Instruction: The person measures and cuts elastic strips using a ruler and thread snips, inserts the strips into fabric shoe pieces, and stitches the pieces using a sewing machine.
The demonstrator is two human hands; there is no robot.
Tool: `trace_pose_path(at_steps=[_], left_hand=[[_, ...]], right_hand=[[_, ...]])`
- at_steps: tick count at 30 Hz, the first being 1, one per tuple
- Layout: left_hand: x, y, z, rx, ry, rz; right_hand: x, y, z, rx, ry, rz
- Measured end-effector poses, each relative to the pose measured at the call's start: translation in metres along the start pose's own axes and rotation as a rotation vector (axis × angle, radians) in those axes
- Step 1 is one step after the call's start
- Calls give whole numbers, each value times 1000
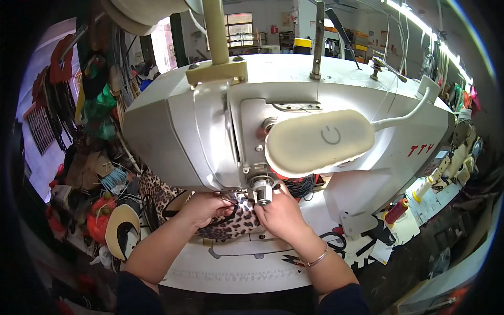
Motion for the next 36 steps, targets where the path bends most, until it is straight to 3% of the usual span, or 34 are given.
trace_pose_path(at_steps=[10,16,18,22,27,36], left_hand=[[-7,-2,1,-5,-3,-12],[-7,-1,2,-50,19,-1],[-10,-2,3,-51,16,15],[-7,1,0,-67,11,-19],[-1,6,-1,-84,16,-54],[-4,5,0,-77,15,-40]], right_hand=[[-1,-4,0,31,78,101],[9,-8,8,50,-28,-104],[27,-13,27,67,386,113],[95,27,77,431,740,-132],[164,96,78,533,600,-366],[175,109,60,512,711,-292]])
Point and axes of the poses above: each hand's wrist, its own x-axis away from the middle knuckle, its own z-axis out of the back of the hand, y = z × x, the point moved 1 cm from there along -x, towards the middle knuckle, and after that the axes turned 8 degrees about -x, right-handed, at the moved point
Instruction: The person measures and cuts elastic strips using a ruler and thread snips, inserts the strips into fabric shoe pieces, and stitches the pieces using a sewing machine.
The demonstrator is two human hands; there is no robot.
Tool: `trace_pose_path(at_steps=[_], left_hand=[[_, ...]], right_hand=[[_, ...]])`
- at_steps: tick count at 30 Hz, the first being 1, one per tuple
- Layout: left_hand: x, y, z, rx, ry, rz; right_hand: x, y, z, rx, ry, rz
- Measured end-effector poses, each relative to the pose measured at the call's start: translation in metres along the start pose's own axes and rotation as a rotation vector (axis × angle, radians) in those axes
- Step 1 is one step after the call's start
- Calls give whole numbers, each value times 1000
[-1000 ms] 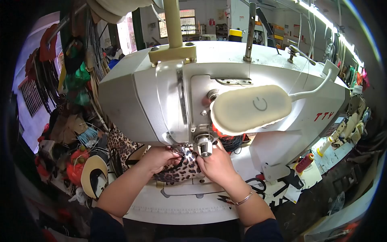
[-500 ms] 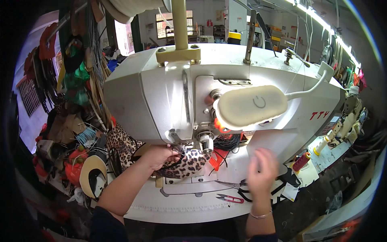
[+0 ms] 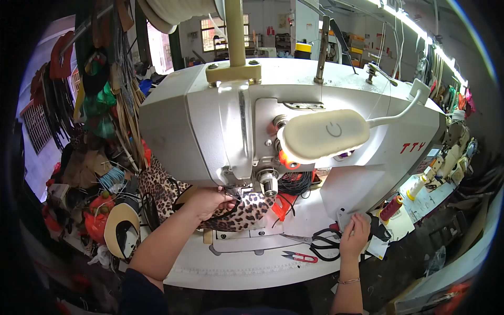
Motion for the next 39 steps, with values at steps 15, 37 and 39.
trace_pose_path(at_steps=[15,37,39], left_hand=[[4,-6,0,-43,-37,-66],[9,-8,4,14,-105,-87],[9,-10,5,-8,-74,-40]], right_hand=[[-13,-16,10,-31,32,56],[0,-10,2,-81,29,16],[-1,-11,1,-95,30,43]])
Point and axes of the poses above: each hand's wrist, its own x-axis away from the middle knuckle, its own z-axis out of the back of the hand, y = z × x, the point moved 1 cm from there along -x, towards the middle knuckle, and after that the axes turned 8 degrees about -x, right-handed, at the moved point
